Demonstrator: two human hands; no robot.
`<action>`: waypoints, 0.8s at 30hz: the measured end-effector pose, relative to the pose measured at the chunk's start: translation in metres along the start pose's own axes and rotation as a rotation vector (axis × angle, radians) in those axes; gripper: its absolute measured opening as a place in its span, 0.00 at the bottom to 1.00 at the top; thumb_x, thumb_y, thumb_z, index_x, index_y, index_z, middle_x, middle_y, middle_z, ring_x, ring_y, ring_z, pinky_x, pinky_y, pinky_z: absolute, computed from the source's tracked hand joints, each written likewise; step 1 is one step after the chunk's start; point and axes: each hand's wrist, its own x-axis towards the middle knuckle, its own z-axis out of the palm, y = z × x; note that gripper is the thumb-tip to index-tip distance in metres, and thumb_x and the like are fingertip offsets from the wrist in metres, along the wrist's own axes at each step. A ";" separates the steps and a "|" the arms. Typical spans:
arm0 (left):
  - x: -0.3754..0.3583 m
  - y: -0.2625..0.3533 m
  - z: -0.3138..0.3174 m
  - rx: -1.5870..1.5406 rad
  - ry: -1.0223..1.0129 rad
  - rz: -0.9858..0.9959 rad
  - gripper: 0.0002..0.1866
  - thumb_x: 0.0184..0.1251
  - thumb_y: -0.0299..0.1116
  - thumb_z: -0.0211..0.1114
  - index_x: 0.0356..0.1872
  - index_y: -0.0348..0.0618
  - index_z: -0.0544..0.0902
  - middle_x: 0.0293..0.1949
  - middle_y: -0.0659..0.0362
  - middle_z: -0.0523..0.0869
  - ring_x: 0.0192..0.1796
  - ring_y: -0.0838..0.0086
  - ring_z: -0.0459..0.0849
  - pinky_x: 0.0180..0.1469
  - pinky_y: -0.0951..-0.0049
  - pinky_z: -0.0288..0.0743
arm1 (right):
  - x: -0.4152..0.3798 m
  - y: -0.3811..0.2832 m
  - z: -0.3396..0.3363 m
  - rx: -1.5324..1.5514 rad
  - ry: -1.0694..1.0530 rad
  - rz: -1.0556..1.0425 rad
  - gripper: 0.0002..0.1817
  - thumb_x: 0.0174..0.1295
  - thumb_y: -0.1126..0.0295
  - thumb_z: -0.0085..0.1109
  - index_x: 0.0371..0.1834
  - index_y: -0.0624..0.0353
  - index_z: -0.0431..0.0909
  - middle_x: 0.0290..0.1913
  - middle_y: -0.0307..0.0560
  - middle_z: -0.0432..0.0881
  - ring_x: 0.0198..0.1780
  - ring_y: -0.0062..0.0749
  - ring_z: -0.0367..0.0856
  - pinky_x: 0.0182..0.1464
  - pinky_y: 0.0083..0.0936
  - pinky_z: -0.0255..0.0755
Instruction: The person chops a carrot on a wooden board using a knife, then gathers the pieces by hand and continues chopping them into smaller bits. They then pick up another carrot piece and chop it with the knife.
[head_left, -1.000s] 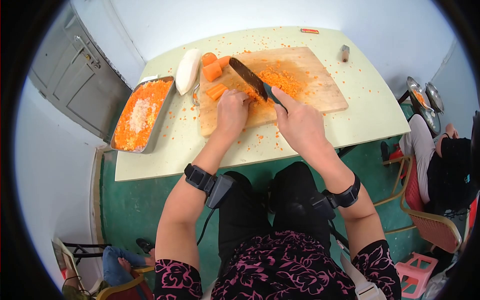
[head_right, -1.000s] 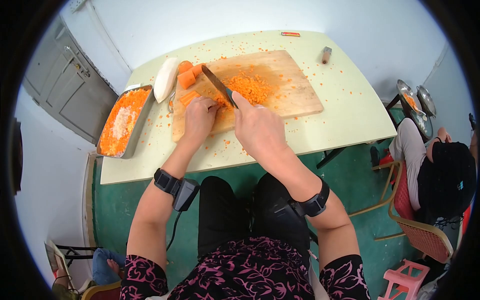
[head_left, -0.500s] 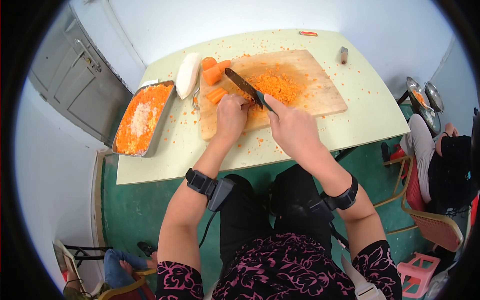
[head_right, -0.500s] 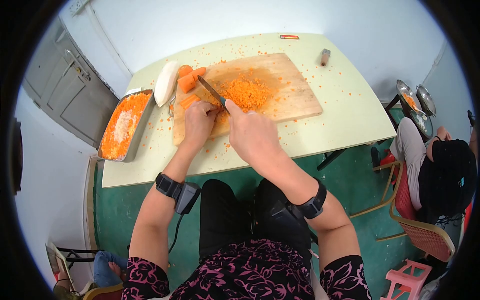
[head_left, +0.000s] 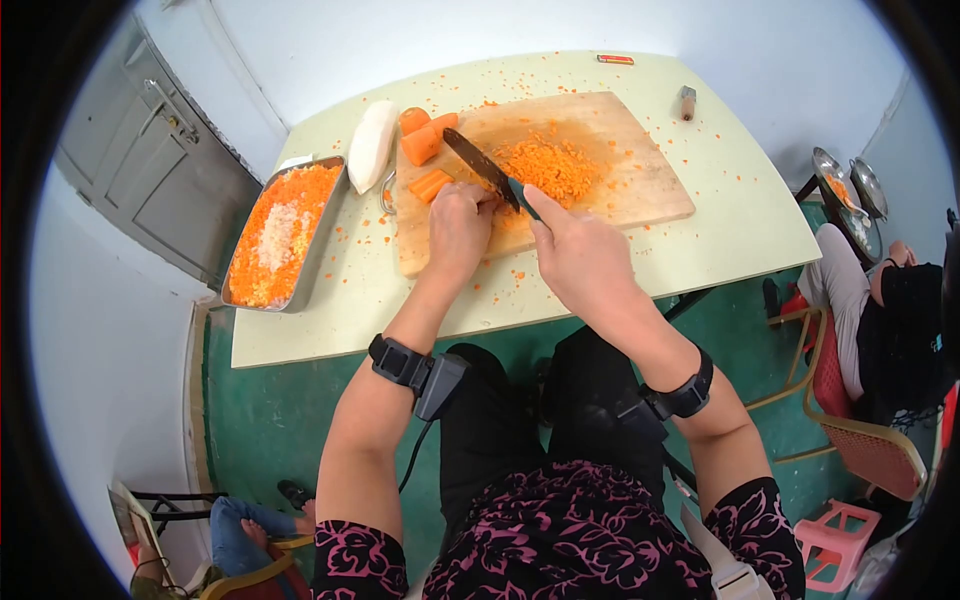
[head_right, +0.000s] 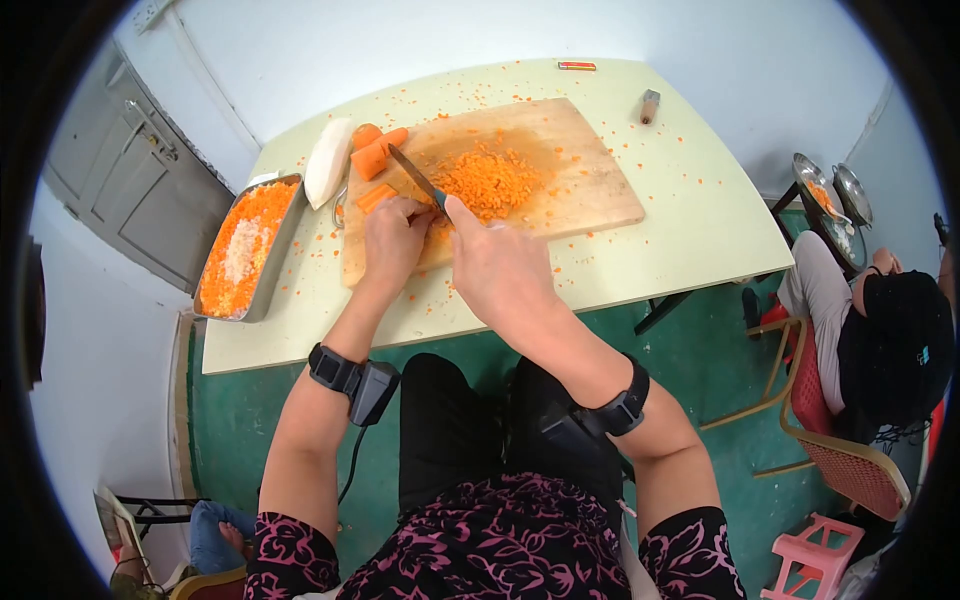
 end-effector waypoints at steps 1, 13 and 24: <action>0.000 0.001 0.000 0.008 -0.001 -0.003 0.02 0.44 0.21 0.66 0.23 0.35 0.83 0.26 0.50 0.82 0.33 0.57 0.78 0.38 0.62 0.72 | 0.000 0.001 0.003 -0.016 0.000 0.001 0.18 0.59 0.69 0.54 0.55 0.54 0.75 0.19 0.55 0.77 0.23 0.49 0.77 0.27 0.40 0.71; -0.013 -0.004 0.001 -0.008 0.072 0.057 0.04 0.47 0.20 0.64 0.26 0.35 0.84 0.29 0.51 0.83 0.37 0.57 0.79 0.42 0.64 0.73 | 0.006 0.012 -0.022 0.051 -0.057 0.123 0.19 0.59 0.68 0.54 0.54 0.55 0.74 0.21 0.54 0.78 0.26 0.47 0.79 0.28 0.40 0.72; -0.006 -0.007 -0.004 0.004 0.003 0.053 0.03 0.48 0.21 0.65 0.26 0.35 0.84 0.29 0.51 0.83 0.34 0.58 0.81 0.38 0.65 0.74 | 0.001 0.003 -0.011 0.018 -0.058 0.024 0.19 0.58 0.69 0.54 0.54 0.57 0.74 0.19 0.55 0.77 0.23 0.48 0.78 0.27 0.40 0.72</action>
